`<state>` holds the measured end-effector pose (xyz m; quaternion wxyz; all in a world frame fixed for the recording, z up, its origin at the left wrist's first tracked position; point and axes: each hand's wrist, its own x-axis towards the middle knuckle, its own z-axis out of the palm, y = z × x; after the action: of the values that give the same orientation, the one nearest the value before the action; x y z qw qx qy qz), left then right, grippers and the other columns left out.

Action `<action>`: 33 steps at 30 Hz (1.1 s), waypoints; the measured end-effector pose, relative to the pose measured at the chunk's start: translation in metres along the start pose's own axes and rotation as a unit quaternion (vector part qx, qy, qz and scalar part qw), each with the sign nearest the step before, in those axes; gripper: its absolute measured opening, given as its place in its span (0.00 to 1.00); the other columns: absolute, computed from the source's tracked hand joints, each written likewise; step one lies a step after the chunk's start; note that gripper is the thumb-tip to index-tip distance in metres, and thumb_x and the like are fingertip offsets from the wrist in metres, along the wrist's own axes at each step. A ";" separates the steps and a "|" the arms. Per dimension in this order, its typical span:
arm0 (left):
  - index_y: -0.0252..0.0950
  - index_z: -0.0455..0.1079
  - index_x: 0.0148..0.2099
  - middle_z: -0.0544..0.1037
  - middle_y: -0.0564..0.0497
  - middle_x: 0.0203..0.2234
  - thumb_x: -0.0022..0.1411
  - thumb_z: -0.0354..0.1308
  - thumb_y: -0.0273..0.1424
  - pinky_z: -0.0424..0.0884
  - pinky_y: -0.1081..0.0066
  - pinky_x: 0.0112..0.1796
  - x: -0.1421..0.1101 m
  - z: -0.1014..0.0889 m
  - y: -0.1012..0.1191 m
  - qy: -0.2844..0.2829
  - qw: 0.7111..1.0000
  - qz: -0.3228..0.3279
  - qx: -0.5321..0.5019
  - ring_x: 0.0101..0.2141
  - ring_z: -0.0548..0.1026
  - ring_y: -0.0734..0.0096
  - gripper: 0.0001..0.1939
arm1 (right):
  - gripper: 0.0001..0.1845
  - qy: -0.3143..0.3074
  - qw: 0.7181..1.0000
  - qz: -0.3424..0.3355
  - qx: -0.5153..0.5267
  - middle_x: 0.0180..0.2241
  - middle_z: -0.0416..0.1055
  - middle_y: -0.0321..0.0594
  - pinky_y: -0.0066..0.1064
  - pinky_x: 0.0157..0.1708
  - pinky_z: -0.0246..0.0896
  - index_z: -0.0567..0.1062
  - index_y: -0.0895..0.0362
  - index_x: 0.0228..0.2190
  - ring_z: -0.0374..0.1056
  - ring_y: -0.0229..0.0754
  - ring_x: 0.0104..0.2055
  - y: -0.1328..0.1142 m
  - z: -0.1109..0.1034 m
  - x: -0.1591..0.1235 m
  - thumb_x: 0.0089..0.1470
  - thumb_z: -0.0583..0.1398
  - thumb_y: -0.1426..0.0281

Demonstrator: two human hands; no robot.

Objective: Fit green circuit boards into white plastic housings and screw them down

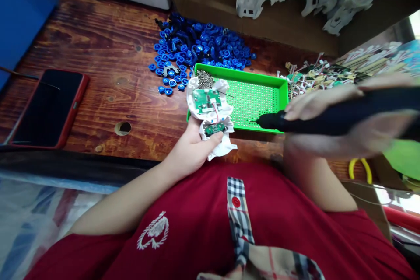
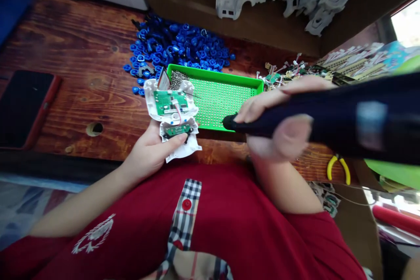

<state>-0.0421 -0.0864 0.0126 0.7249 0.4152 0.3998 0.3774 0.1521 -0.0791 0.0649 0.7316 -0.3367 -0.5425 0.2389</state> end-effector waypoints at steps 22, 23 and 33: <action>0.39 0.50 0.61 0.73 0.47 0.51 0.55 0.58 0.24 0.74 0.68 0.44 0.005 -0.003 -0.002 0.005 1.000 0.015 0.025 0.48 0.73 0.64 0.34 | 0.10 0.013 1.000 -0.023 0.000 0.16 0.61 0.29 0.26 0.10 0.52 0.69 0.55 0.36 0.59 0.33 0.13 0.051 0.004 -0.017 0.54 0.56 0.62; 0.39 0.50 0.62 0.72 0.47 0.51 0.55 0.58 0.24 0.74 0.67 0.45 0.006 -0.003 -0.002 0.002 1.000 0.017 0.025 0.49 0.73 0.63 0.34 | 0.10 0.011 1.000 -0.020 0.001 0.16 0.61 0.29 0.26 0.10 0.53 0.68 0.55 0.36 0.59 0.33 0.13 0.050 0.004 -0.017 0.54 0.56 0.62; 0.40 0.49 0.62 0.70 0.46 0.54 0.56 0.59 0.27 0.69 0.64 0.51 0.006 -0.001 -0.004 -0.011 0.999 0.019 0.037 0.51 0.71 0.62 0.35 | 0.09 0.014 1.000 0.008 -0.017 0.16 0.61 0.27 0.26 0.12 0.56 0.66 0.53 0.34 0.58 0.32 0.14 0.050 0.008 -0.018 0.53 0.57 0.62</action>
<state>-0.0398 -0.0824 0.0075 0.7058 0.4532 0.3976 0.3721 0.1404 -0.0571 0.0173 0.7313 -0.3569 -0.5334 0.2308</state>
